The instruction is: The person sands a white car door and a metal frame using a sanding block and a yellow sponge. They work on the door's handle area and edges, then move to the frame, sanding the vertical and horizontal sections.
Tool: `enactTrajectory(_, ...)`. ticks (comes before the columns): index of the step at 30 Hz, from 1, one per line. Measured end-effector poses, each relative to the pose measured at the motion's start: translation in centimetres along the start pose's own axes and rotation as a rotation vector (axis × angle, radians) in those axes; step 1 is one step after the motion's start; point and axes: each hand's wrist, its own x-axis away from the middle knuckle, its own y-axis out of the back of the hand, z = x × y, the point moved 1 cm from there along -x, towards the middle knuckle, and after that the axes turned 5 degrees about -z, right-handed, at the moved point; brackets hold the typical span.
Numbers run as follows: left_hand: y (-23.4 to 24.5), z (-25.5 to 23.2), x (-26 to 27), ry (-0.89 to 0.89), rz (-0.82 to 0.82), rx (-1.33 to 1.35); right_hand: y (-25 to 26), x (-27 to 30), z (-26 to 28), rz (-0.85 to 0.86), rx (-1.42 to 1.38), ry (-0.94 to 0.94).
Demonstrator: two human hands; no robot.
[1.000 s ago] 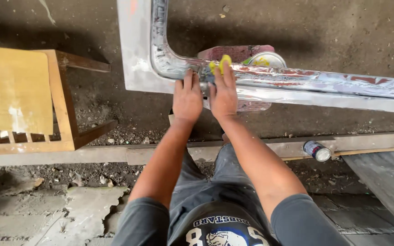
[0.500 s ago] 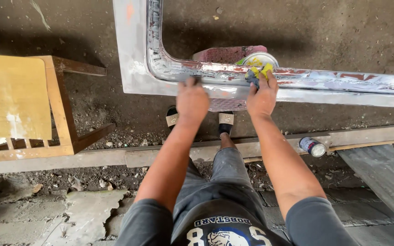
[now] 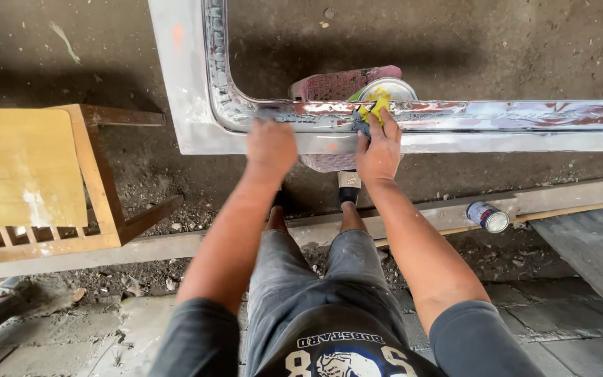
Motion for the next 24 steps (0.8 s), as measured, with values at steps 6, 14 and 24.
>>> enactTrajectory(6,-0.6,-9.2,-2.2,-0.036,-0.076,0.261,-0.3,0.1,-0.2,0.010,-0.035,0.022)
enactTrajectory(14,-1.3,4.6,4.3,-0.203,-0.285,0.113,-0.5,0.5,0.3,0.001,-0.025,0.018)
enactTrajectory(24,-2.7,9.3,3.4,0.074,-0.815,0.119,-6.4,2.0,11.9,0.023,-0.170,0.155)
